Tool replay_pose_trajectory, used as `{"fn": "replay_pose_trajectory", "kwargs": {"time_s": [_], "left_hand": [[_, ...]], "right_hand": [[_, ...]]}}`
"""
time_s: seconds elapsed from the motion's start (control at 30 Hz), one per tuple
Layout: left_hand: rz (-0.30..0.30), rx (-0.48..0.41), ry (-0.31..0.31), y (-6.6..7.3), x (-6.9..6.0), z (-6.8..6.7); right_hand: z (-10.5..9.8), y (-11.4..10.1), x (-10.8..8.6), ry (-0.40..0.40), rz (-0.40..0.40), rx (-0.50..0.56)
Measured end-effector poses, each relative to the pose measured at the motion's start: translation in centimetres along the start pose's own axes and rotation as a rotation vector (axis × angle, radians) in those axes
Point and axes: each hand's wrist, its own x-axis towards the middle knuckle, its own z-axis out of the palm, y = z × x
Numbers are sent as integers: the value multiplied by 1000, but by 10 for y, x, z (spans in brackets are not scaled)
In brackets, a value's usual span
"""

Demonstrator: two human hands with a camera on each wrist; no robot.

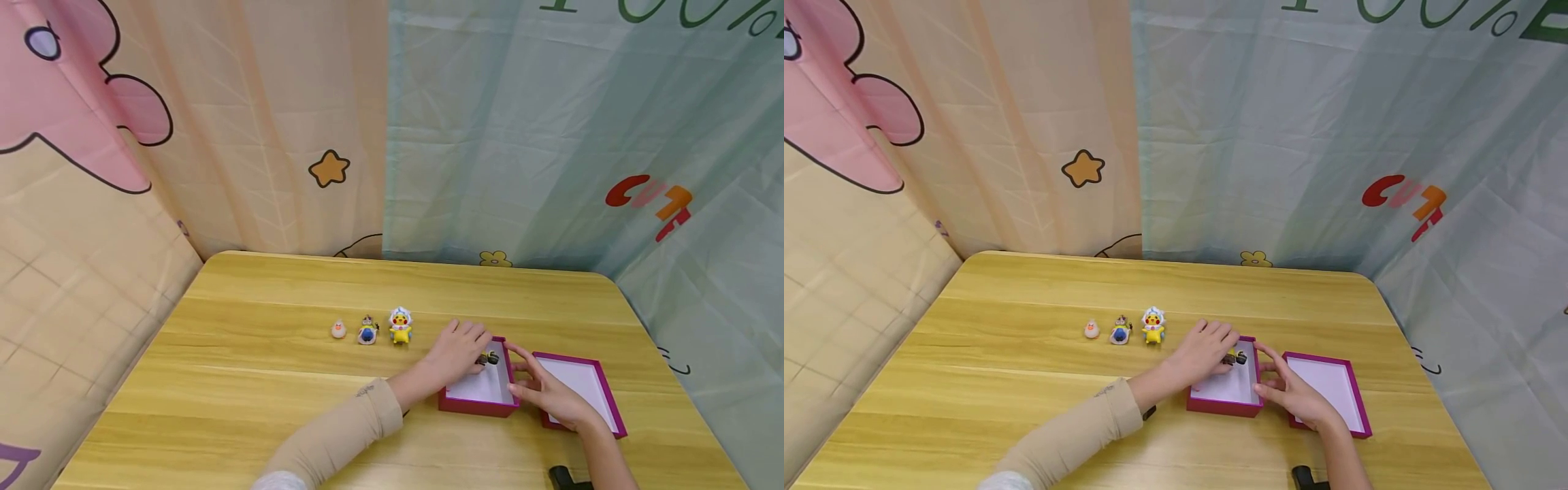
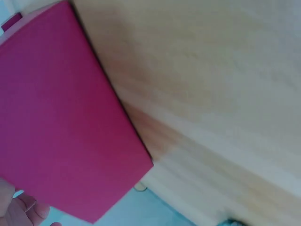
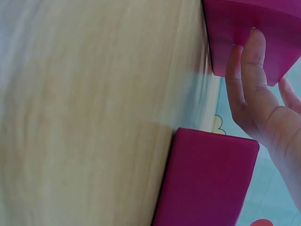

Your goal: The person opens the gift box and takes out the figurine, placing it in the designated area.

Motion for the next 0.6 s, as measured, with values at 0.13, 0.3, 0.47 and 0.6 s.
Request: {"fn": "replay_pose_trajectory", "kwargs": {"time_s": [0.13, 0.3, 0.47, 0.6], "left_hand": [[-7, -14, 31, -8, -4, -6], [-24, -16, 84, -20, -12, -12], [-31, 5, 111, -34, -21, -18], [-37, 33, 127, -44, -30, -20]], "right_hand": [[0, 0, 0, -1, -1, -5], [-1, -3, -1, -9, -10, -17], [-1, -4, -1, -4, -5, -29], [-1, -3, -1, 7, 12, -21]]}}
